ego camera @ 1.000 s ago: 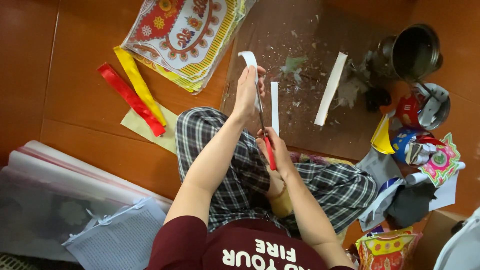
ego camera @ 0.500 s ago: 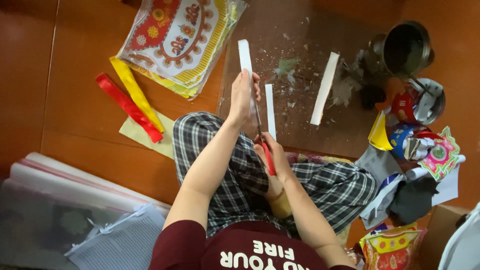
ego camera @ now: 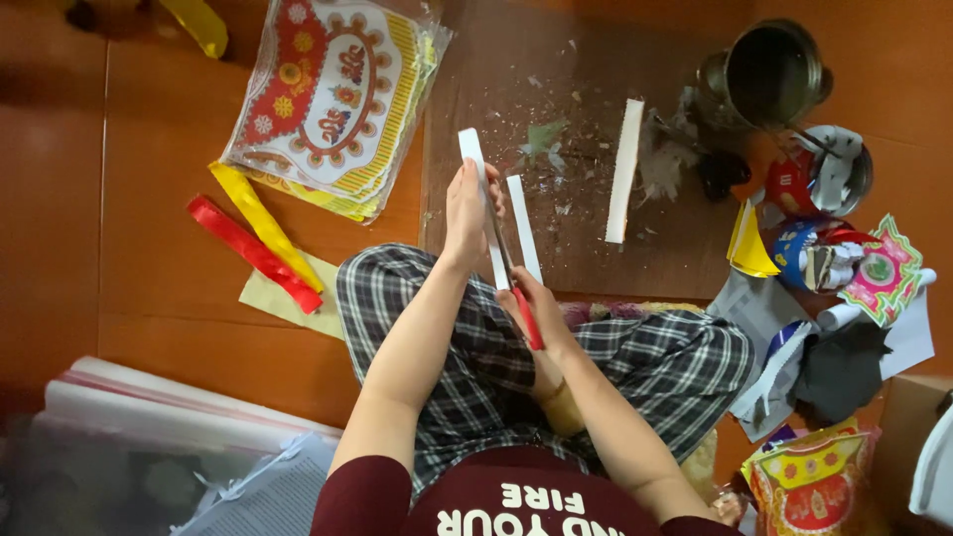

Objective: Cutting thin strips of material and preparing ribbons for decorations

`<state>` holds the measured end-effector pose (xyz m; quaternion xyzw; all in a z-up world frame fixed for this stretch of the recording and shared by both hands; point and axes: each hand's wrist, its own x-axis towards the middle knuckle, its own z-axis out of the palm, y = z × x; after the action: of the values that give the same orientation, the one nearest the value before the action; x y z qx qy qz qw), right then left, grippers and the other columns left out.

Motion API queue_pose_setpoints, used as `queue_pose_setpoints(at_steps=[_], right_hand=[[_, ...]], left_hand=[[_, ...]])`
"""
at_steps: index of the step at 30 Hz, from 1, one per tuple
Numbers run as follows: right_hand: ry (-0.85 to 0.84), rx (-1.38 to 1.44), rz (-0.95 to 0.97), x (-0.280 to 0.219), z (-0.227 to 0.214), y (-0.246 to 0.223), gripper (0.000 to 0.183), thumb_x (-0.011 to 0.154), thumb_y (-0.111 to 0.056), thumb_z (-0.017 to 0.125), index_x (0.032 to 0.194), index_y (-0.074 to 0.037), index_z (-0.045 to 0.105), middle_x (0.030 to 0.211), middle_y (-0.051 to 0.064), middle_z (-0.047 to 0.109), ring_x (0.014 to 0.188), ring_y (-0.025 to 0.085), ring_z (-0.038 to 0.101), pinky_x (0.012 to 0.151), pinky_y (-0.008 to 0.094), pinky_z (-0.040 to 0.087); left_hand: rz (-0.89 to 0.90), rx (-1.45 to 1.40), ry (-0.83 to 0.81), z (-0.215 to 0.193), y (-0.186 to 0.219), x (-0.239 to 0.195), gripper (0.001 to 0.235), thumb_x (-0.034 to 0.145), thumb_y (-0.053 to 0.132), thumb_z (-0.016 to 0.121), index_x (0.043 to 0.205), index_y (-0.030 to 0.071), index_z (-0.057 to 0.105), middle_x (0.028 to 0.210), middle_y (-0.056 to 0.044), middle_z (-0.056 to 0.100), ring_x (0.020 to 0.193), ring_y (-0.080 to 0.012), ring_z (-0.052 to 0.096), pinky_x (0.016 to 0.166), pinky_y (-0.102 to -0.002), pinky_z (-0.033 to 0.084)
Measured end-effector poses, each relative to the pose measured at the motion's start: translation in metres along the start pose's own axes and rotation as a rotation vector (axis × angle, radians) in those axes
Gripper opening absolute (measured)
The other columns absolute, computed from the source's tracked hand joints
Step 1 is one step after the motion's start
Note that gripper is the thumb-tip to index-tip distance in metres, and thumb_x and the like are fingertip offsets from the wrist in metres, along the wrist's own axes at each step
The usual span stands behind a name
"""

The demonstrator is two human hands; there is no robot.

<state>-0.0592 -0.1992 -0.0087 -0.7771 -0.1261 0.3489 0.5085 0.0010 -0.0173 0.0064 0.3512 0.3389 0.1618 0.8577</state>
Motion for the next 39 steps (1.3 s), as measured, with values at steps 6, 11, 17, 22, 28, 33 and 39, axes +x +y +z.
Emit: queue_pose_setpoints(at_steps=[6,11,17,22,28,33,39], right_hand=[[0.048,-0.122,0.053,-0.015,0.007,-0.005,0.02,0.085,-0.026,0.078,0.102,-0.017,0.071,0.071,0.012,0.069,0.073,0.024,0.067,0.075,0.04,0.053],[-0.046,0.064,0.004,-0.019,-0.004,-0.006,0.028,0.089,-0.037,0.075,0.107,-0.017,0.068,0.073,0.006,0.068,0.063,0.014,0.061,0.066,0.032,0.053],[0.008,0.064,-0.034,-0.006,0.009,0.004,0.027,0.095,-0.031,0.071,0.112,-0.011,0.069,0.076,0.011,0.065,0.074,0.018,0.057,0.071,0.037,0.053],[0.077,-0.001,0.013,-0.011,0.005,-0.014,0.019,0.094,-0.029,0.073,0.102,-0.012,0.07,0.07,0.012,0.066,0.067,0.016,0.057,0.064,0.034,0.05],[0.17,0.207,0.124,-0.021,-0.002,-0.02,0.017,0.086,-0.026,0.082,0.099,-0.017,0.074,0.065,0.002,0.061,0.062,0.012,0.054,0.062,0.026,0.046],[0.135,-0.018,0.066,-0.026,-0.009,-0.031,0.018,0.084,-0.024,0.08,0.099,-0.017,0.072,0.066,0.008,0.065,0.062,0.018,0.06,0.064,0.034,0.051],[0.082,-0.071,-0.058,-0.009,0.006,-0.013,0.022,0.093,-0.006,0.06,0.111,-0.017,0.065,0.074,0.018,0.063,0.073,0.024,0.06,0.071,0.041,0.053]], left_hand=[[-0.05,0.058,0.009,-0.022,-0.002,0.029,0.041,0.109,0.043,0.042,0.093,0.01,0.06,0.062,0.002,0.052,0.045,-0.0105,0.053,0.038,-0.02,0.045],[-0.011,-0.033,-0.039,-0.013,0.004,0.011,0.041,0.11,0.043,0.037,0.095,0.01,0.055,0.064,0.002,0.043,0.05,-0.0093,0.049,0.04,-0.02,0.04],[-0.042,-0.045,-0.064,-0.004,0.004,-0.002,0.042,0.111,0.044,0.033,0.095,0.01,0.052,0.064,0.001,0.04,0.051,-0.0103,0.048,0.043,-0.02,0.04],[-0.061,-0.043,-0.096,-0.008,0.011,-0.005,0.044,0.111,0.047,0.035,0.097,0.01,0.055,0.066,-0.002,0.044,0.053,-0.014,0.051,0.046,-0.024,0.043],[0.231,0.424,-0.006,-0.021,0.024,0.003,0.022,0.098,0.022,0.073,0.107,0.002,0.07,0.083,-0.01,0.064,0.071,-0.0159,0.062,0.061,-0.03,0.058],[0.136,0.38,0.03,-0.018,0.027,-0.001,0.017,0.091,0.017,0.081,0.099,0.003,0.076,0.076,-0.007,0.069,0.065,-0.0114,0.063,0.06,-0.028,0.059],[0.118,0.357,0.038,0.003,0.039,-0.025,0.015,0.087,0.018,0.085,0.091,0.007,0.076,0.069,-0.004,0.066,0.06,-0.0069,0.059,0.053,-0.02,0.052]])
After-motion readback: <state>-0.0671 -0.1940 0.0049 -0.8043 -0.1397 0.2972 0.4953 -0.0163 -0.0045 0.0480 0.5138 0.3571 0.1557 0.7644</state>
